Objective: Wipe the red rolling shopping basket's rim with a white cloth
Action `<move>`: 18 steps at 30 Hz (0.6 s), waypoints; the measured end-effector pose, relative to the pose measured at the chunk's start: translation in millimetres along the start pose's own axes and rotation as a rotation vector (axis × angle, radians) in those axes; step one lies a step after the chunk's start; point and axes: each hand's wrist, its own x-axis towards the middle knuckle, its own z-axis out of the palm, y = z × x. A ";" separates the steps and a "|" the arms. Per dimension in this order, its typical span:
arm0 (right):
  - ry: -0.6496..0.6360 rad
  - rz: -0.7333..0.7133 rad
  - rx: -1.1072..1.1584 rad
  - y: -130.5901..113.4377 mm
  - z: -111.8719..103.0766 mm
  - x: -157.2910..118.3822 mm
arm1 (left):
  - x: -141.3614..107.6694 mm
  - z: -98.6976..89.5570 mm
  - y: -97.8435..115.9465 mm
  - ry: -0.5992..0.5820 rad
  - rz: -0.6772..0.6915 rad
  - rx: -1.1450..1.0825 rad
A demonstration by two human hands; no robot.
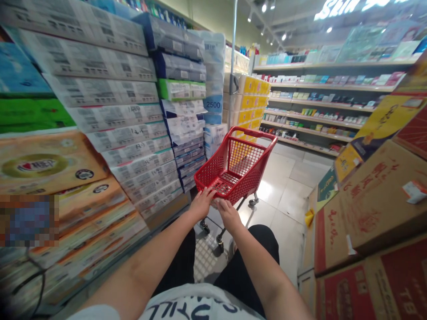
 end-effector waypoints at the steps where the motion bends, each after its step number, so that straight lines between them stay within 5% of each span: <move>1: -0.011 0.024 0.000 1.4 -0.2 0.5 | 0.3 -0.5 0.2 -0.005 -0.006 0.000; 5: -0.077 0.071 -0.002 4.9 0.2 -0.9 | 1.4 -1.3 -0.1 -0.029 -0.007 0.005; 10: 0.086 0.085 0.007 2.7 -1.8 3.7 | 2.0 2.6 -1.4 0.001 0.016 0.022; 18: 0.016 0.153 0.014 2.7 -7.5 11.7 | 1.3 2.6 6.6 -0.029 -0.008 -0.011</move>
